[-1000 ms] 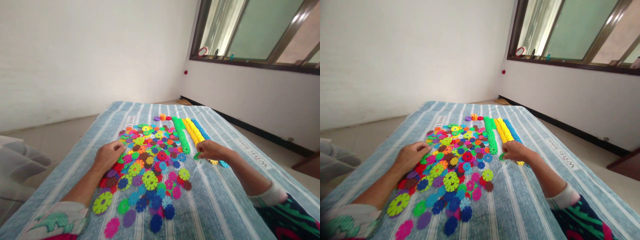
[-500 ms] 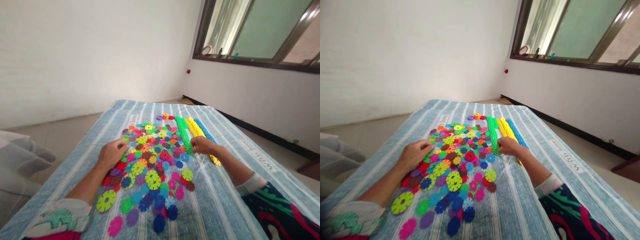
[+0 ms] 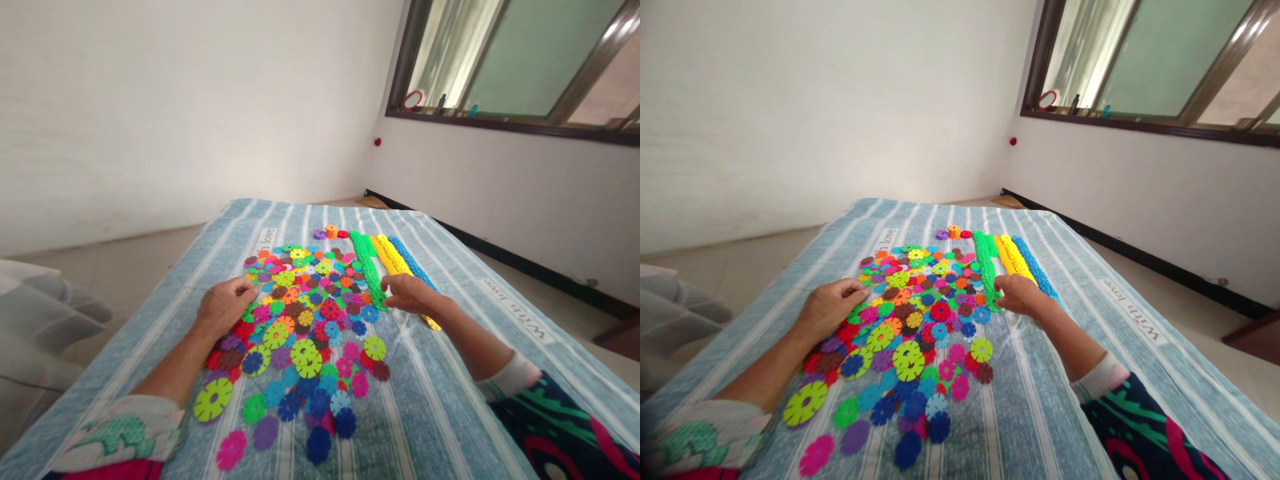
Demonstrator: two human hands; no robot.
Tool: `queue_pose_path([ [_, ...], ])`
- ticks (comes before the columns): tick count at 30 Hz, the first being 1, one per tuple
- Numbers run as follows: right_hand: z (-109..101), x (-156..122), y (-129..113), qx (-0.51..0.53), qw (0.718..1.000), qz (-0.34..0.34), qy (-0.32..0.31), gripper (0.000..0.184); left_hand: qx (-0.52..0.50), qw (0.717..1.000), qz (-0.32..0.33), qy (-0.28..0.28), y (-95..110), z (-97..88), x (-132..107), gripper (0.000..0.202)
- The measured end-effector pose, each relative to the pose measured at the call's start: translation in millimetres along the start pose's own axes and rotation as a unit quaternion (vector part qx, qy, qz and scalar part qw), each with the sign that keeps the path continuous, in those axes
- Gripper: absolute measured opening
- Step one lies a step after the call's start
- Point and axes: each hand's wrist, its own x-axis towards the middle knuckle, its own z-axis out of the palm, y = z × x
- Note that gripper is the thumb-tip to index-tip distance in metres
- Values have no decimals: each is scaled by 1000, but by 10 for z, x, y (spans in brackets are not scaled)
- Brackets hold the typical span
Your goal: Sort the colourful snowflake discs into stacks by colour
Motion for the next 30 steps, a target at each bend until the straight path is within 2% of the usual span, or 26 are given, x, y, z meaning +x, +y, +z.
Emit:
queue_pose_path([
  [7, 52, -108, -48, -6, 1000, -10, 2, 28, 14, 1000, 3, 5, -30, 22, 8, 32],
  [14, 58, -92, -152, -20, 1000, -18, 15, 31, 16, 1000, 1, 7, -43, 37, 24, 31],
  [22, 33, -97, -326, -33, 998, -52, -3, 31, -9, 1000, 2, 15, -35, 30, 9, 29],
  [30, 57, -74, -337, -46, 997, -49, -23, 33, -8, 1000, 1, 19, -13, 19, 0, 27],
])
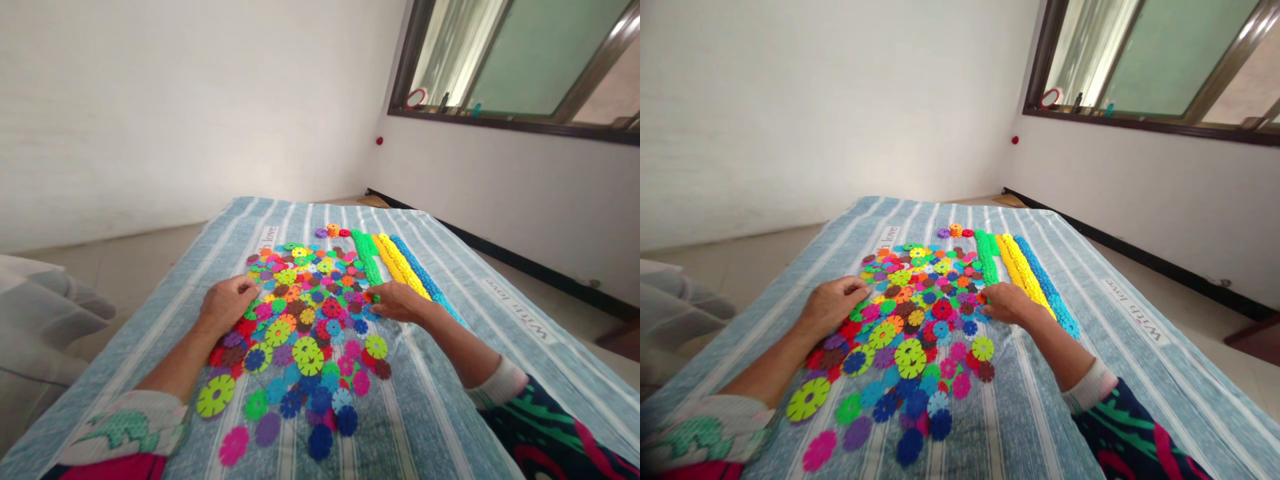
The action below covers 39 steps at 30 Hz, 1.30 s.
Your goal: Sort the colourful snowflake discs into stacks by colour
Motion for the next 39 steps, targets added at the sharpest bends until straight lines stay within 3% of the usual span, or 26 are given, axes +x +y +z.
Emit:
queue_pose_path([
  [39, 58, -14, 76, 72, 997, -9, -6, 29, -1, 1000, 0, -6, 32, -13, -20, 25],
])
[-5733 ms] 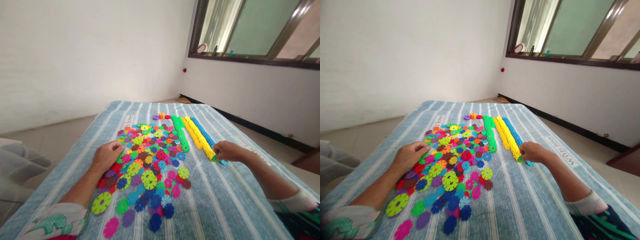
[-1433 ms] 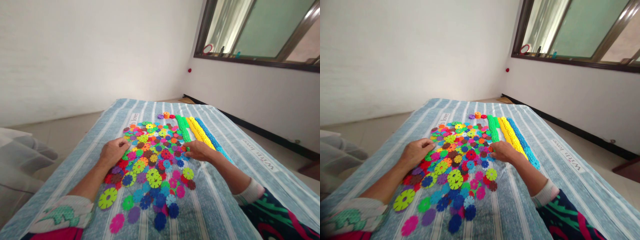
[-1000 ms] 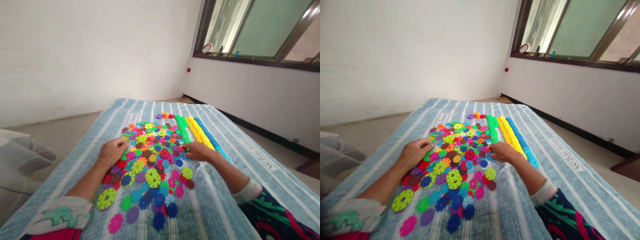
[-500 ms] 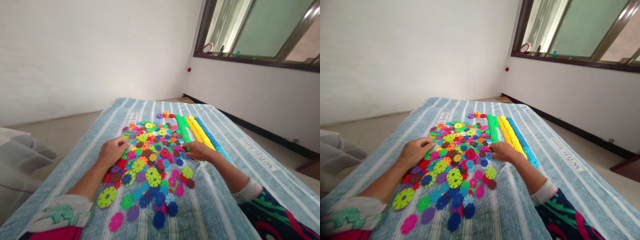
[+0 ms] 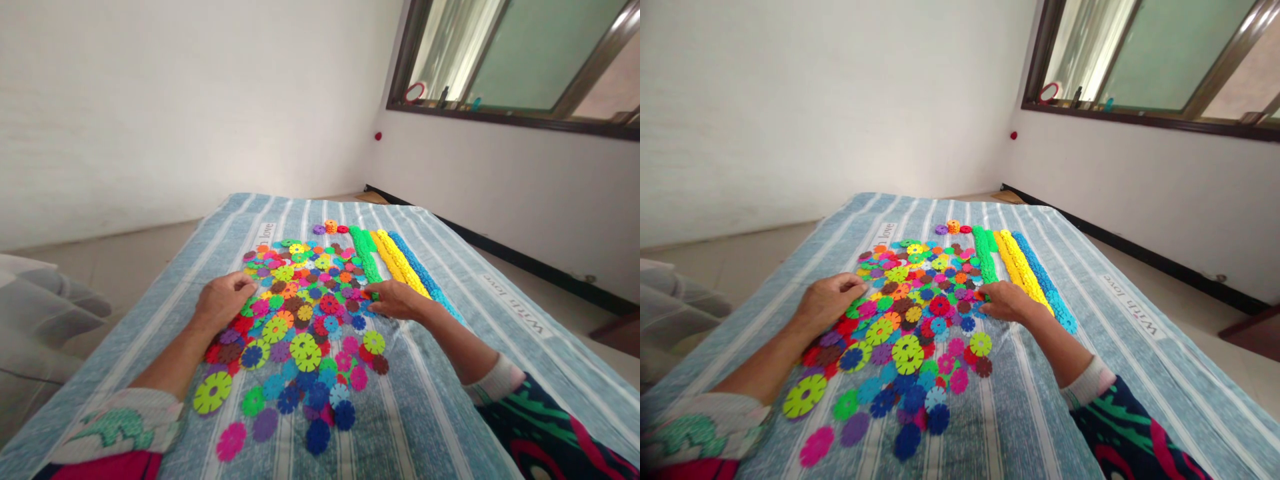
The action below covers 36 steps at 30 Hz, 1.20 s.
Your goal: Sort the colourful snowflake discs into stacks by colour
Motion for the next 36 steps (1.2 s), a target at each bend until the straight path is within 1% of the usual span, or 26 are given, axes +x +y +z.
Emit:
queue_pose_path([
  [4, -6, -2, -2, 7, 1000, -1, -3, 30, 4, 1000, 15, -4, -15, 5, 13, 28],
  [11, 2, -2, -8, -12, 1000, 3, 5, 32, 2, 1000, -1, -7, 1, -6, 10, 25],
  [17, -2, -12, -35, -28, 1000, 3, 6, 33, 0, 1000, 0, -4, 11, -8, 7, 27],
  [24, -2, -12, -46, -38, 999, 3, 5, 30, 3, 1000, 4, 3, -4, -2, 9, 24],
  [36, 17, -6, -38, -36, 999, 1, 8, 32, 14, 1000, 5, -3, -14, -6, 9, 27],
])
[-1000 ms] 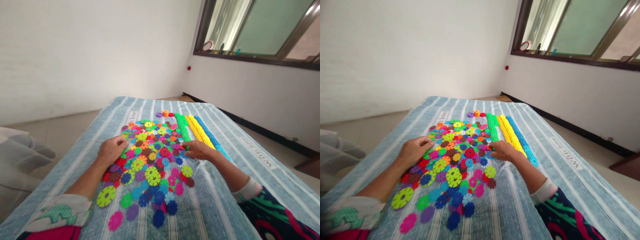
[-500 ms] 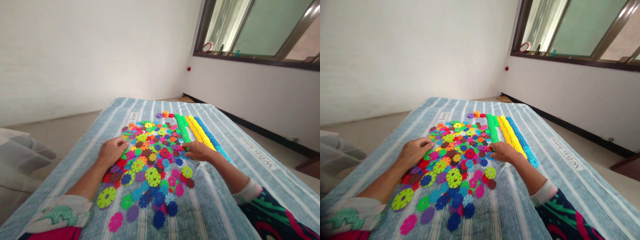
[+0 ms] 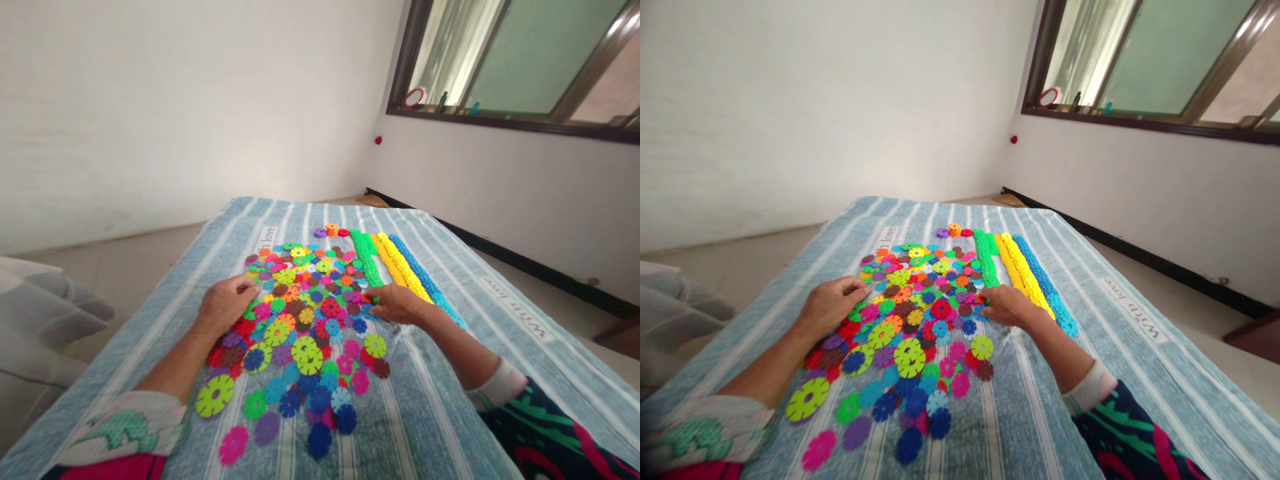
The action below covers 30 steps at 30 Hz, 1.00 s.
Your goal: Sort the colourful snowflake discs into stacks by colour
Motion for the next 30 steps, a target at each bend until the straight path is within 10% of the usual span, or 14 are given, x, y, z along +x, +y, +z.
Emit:
queue_pose_path([
  [13, -55, -50, -77, 4, 1000, -4, 21, 38, -11, 1000, 6, 0, 8, 3, -15, 28],
  [30, -81, -211, -846, -15, 989, -143, 14, 19, -24, 1000, 16, 11, -49, 60, -3, 26],
])
